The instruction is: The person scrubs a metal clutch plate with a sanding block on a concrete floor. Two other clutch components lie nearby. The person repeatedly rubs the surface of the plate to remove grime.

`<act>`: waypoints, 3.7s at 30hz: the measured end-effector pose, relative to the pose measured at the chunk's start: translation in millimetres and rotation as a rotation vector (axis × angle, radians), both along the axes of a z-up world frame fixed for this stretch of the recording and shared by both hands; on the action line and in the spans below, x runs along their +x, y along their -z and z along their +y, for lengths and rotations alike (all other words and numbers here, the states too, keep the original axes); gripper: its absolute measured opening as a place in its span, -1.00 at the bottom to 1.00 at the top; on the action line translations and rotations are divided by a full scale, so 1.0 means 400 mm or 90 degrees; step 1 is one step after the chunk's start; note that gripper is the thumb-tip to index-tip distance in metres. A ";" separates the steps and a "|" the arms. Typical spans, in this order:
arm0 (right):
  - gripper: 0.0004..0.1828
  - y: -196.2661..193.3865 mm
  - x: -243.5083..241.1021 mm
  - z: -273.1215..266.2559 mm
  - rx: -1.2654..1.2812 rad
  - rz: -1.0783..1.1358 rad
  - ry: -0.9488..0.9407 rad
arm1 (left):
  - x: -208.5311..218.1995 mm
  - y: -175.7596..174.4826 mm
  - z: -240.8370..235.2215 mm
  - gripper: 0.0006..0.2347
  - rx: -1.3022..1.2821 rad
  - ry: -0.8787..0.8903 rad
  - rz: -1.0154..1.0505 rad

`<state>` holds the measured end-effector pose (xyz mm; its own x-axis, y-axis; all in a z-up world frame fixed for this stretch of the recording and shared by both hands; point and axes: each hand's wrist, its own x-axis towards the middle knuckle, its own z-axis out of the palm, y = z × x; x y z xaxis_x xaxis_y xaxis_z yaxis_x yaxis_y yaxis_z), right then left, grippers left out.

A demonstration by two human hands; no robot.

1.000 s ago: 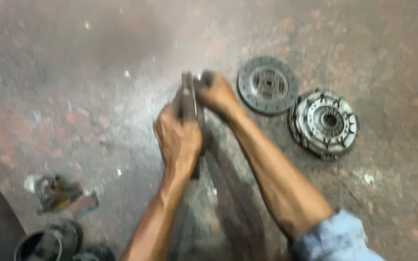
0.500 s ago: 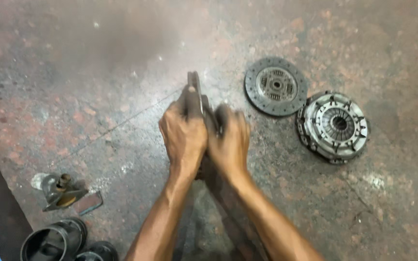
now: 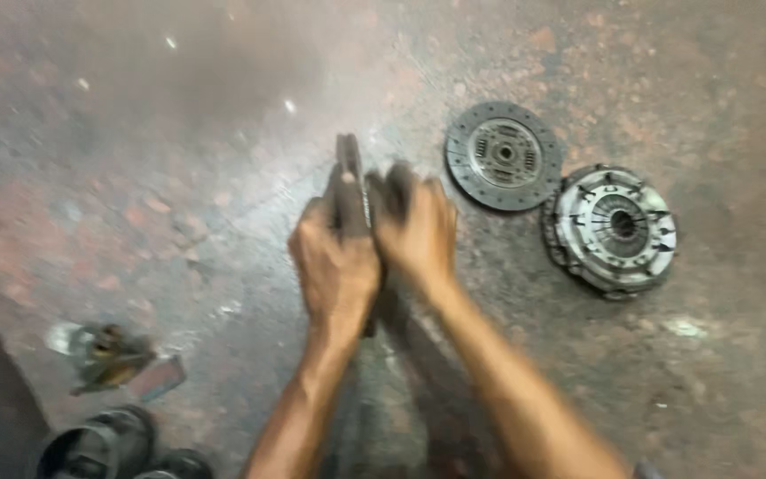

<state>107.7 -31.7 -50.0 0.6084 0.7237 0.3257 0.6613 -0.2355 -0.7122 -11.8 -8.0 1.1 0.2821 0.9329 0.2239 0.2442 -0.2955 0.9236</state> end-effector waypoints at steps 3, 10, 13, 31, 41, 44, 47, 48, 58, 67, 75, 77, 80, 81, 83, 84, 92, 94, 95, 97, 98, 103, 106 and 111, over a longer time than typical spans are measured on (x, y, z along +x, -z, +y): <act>-0.64 -0.025 0.029 0.050 -0.124 0.116 -0.020 | 0.003 -0.003 -0.020 -0.64 -0.105 -0.011 0.066; -0.79 0.005 -0.096 -0.118 0.056 -0.086 0.000 | 0.003 0.013 -0.027 -0.61 -0.085 0.008 0.017; -0.67 -0.038 0.006 0.022 -0.065 0.134 -0.028 | 0.003 0.005 -0.013 -0.61 0.000 -0.022 0.051; -0.77 -0.027 -0.101 -0.121 0.156 -0.202 -0.004 | 0.000 0.044 -0.025 -0.64 0.073 -0.001 -0.008; -0.79 -0.008 -0.119 -0.138 0.055 -0.074 0.019 | 0.006 0.001 -0.016 -0.62 -0.136 0.007 -0.011; -0.72 -0.018 -0.070 -0.069 0.016 -0.009 0.037 | 0.002 0.005 -0.024 -0.64 -0.152 0.003 0.041; -0.54 -0.050 0.051 0.070 -0.241 0.193 -0.068 | -0.011 0.017 -0.008 -0.62 -0.068 0.018 0.052; -0.51 -0.052 0.077 0.081 -0.253 0.247 -0.115 | -0.015 0.023 -0.002 -0.63 0.019 0.048 0.026; -0.49 0.027 0.135 0.035 -0.370 0.350 -0.218 | -0.103 0.073 -0.142 -0.63 0.046 0.088 0.101; -0.52 -0.003 -0.002 0.043 -0.160 0.234 -0.228 | -0.066 -0.026 -0.062 -0.44 -0.115 -0.091 0.212; -0.59 0.057 -0.048 -0.047 -0.043 -0.054 -0.088 | -0.054 0.049 0.000 -0.45 0.076 -0.023 0.212; -0.61 0.018 0.010 0.039 -0.262 0.099 -0.150 | -0.040 0.032 -0.006 -0.37 0.143 -0.096 0.172; -0.59 0.008 -0.024 -0.023 -0.201 0.042 -0.104 | -0.031 -0.019 0.016 -0.40 -0.193 -0.058 0.225; -0.58 0.026 -0.077 -0.084 -0.127 -0.014 -0.075 | -0.033 -0.023 0.020 -0.40 -0.205 -0.055 0.226; -0.55 0.047 -0.137 -0.162 -0.133 -0.106 -0.047 | -0.017 -0.018 0.037 -0.42 -0.228 -0.042 0.220; -0.54 0.051 -0.140 -0.178 -0.136 -0.155 -0.031 | -0.013 -0.010 0.035 -0.43 -0.232 -0.041 0.210; -0.64 0.008 -0.112 -0.092 -0.106 -0.075 -0.056 | 0.019 -0.048 0.099 -0.44 -0.294 -0.065 0.295; -0.64 0.020 -0.145 -0.142 -0.071 -0.109 -0.030 | 0.034 -0.059 0.094 -0.44 -0.262 -0.077 0.317; -0.65 0.023 -0.133 -0.145 -0.070 -0.135 -0.023 | 0.042 -0.060 0.096 -0.44 -0.245 -0.076 0.330; -0.65 0.021 -0.084 -0.100 -0.074 -0.171 -0.031 | 0.045 -0.058 0.108 -0.45 -0.197 -0.054 0.330; -0.64 0.011 -0.046 -0.054 -0.078 -0.179 -0.045 | 0.048 -0.057 0.113 -0.46 -0.170 -0.043 0.327; -0.51 -0.030 0.013 0.026 -0.201 0.039 -0.129 | -0.071 0.023 -0.084 -0.61 0.093 0.020 0.197; -0.49 -0.030 -0.002 0.024 -0.187 0.092 -0.180 | -0.096 0.070 -0.145 -0.66 0.046 0.009 0.195; -0.55 -0.061 0.009 0.002 -0.054 0.347 -0.317 | -0.096 0.075 -0.126 -0.68 0.203 -0.066 0.176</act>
<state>111.4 -30.9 -25.7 0.2610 0.9653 0.0019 0.2617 -0.0688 -0.9627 -50.2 -58.4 -28.9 0.2808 0.8557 0.4346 0.5132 -0.5166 0.6854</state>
